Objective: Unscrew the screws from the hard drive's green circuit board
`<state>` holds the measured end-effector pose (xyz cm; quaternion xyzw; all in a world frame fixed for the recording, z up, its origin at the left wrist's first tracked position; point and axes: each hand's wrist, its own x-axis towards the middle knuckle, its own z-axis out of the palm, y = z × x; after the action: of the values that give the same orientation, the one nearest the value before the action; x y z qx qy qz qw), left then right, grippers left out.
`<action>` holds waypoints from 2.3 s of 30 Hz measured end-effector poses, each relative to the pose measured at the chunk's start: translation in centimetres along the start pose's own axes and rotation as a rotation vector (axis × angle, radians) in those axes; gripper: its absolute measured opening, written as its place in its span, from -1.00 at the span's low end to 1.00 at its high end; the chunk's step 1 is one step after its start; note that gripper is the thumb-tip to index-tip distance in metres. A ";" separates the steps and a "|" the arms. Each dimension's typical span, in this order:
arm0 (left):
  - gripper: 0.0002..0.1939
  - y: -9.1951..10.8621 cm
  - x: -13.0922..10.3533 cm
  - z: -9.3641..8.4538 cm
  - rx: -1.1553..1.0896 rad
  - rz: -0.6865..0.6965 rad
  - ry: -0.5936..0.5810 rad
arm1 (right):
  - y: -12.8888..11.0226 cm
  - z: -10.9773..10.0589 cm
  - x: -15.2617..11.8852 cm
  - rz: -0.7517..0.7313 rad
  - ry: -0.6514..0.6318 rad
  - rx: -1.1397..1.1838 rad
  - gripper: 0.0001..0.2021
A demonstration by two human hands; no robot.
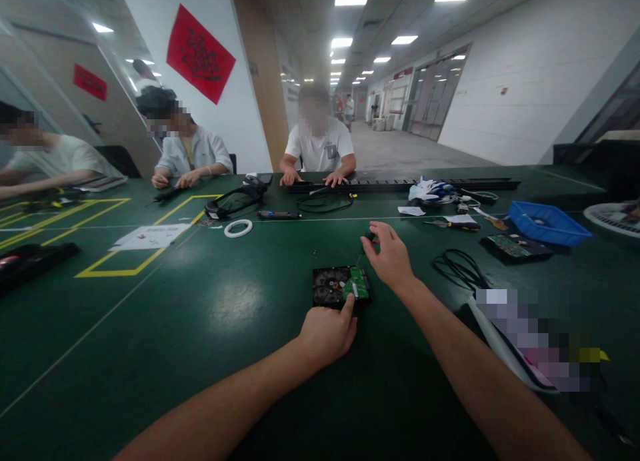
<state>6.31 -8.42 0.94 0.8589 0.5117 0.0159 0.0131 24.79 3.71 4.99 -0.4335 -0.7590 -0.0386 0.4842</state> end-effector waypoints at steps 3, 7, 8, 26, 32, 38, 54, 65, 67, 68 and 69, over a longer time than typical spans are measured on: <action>-0.40 0.0 0.0 -0.1 0.002 0.006 0.003 | 0.1 -0.2 0.1 0.008 -0.002 -0.018 -0.79; -0.40 0.1 -0.1 -0.4 -0.003 0.001 -0.001 | 0.1 -0.5 0.1 0.012 -0.001 -0.051 -0.81; -0.40 0.1 -0.1 -0.4 -0.005 0.002 -0.003 | 0.0 -0.5 0.2 0.006 0.001 -0.054 -0.81; -0.41 0.1 -0.2 -0.6 0.009 0.012 0.001 | -0.8 -0.7 0.1 -0.029 -0.010 -0.024 -0.78; -0.41 0.1 -0.2 -0.6 0.000 0.004 -0.011 | -0.6 -0.6 0.1 -0.036 -0.014 -0.013 -0.78; -0.41 0.2 -0.1 -0.6 0.008 -0.001 -0.015 | -0.5 -0.5 0.1 -0.013 -0.014 -0.016 -0.82; -0.41 0.1 -0.2 -0.6 -0.003 -0.001 -0.013 | -0.8 -0.8 0.2 -0.014 -0.013 -0.092 -0.77; -0.41 0.1 -0.1 -0.4 0.008 0.001 -0.009 | -0.6 -0.6 0.1 -0.001 -0.007 -0.065 -0.78; -0.40 0.1 -0.1 -0.4 0.007 -0.004 -0.019 | -0.4 -0.3 0.1 0.015 -0.004 -0.052 -0.78; -0.40 0.1 -0.1 -0.4 0.006 -0.007 -0.024 | -0.2 -0.2 0.1 0.023 0.000 -0.049 -0.77; -0.40 0.1 0.0 -0.4 0.004 -0.008 -0.026 | -0.1 -0.2 0.1 0.029 0.001 -0.048 -0.77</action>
<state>6.35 -8.51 1.32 0.8570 0.5150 0.0036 0.0183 24.81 3.57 5.18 -0.4557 -0.7513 -0.0500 0.4748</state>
